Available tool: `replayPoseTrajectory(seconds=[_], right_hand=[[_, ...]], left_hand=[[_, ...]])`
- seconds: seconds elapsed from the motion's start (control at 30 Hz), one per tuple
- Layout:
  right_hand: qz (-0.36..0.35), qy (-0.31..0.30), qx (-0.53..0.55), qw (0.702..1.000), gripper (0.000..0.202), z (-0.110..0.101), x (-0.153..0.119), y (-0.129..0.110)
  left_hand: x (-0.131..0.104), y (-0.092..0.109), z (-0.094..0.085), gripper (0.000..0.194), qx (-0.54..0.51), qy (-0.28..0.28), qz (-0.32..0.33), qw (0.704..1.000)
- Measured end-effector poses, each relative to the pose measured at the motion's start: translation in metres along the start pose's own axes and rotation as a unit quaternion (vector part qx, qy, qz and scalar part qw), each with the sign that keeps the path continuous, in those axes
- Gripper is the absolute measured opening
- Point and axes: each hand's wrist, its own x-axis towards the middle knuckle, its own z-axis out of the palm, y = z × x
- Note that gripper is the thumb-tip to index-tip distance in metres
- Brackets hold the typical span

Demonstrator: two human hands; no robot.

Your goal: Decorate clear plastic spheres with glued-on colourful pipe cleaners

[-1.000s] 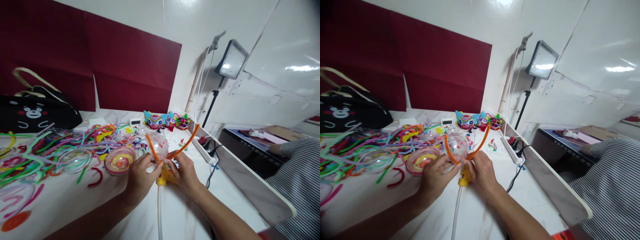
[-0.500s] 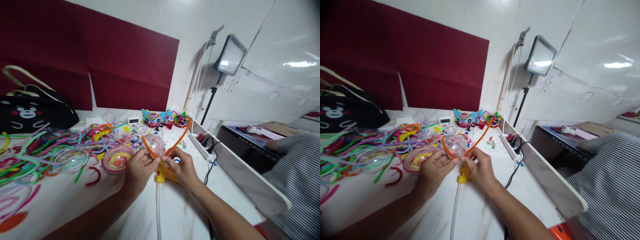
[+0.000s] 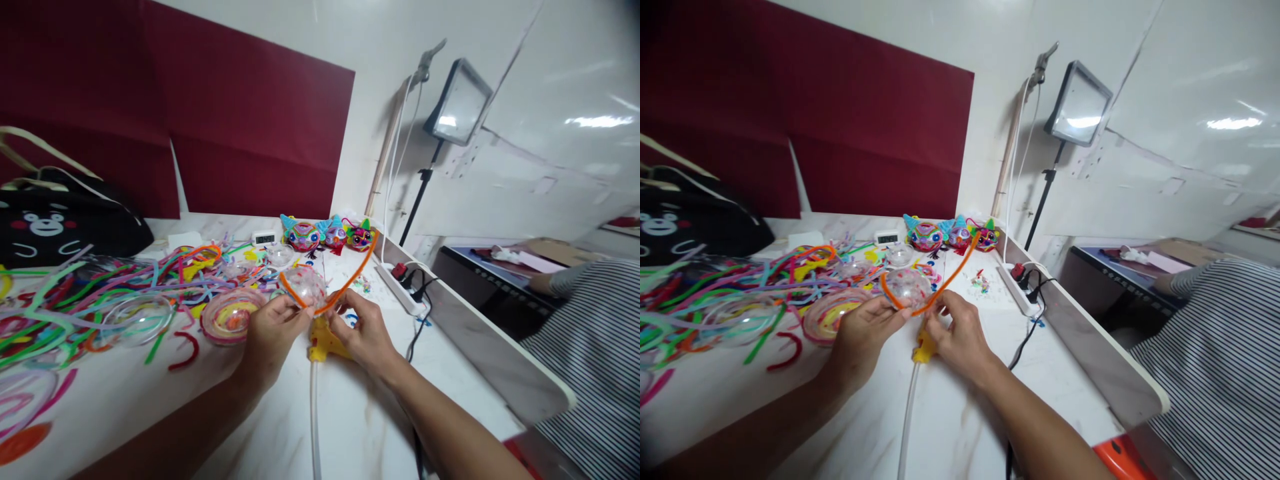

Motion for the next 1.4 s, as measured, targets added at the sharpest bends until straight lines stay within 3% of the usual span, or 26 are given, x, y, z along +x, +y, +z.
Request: replayPoseTrajectory(seconds=[0.17, 0.37, 0.9, 1.4], right_hand=[[-0.051, 0.051, -0.047, 0.996, 0.011, 0.001, -0.002, 0.007], [-0.070, 0.054, -0.072, 0.993, 0.013, 0.002, -0.003, 0.010], [0.047, 0.017, -0.019, 0.999, 0.013, 0.008, -0.004, 0.006], [0.021, 0.012, 0.008, 1.000, 0.012, 0.012, -0.006, 0.008]], left_hand=[[-0.001, -0.002, 0.000, 0.019, 0.015, -0.005, -0.002, 1.000], [-0.003, -0.007, -0.001, 0.016, 0.040, -0.027, -0.003, 0.999], [-0.006, -0.015, -0.004, 0.012, 0.122, -0.011, 0.036, 0.992], [-0.008, -0.014, -0.005, 0.012, 0.151, -0.007, 0.076, 0.986]])
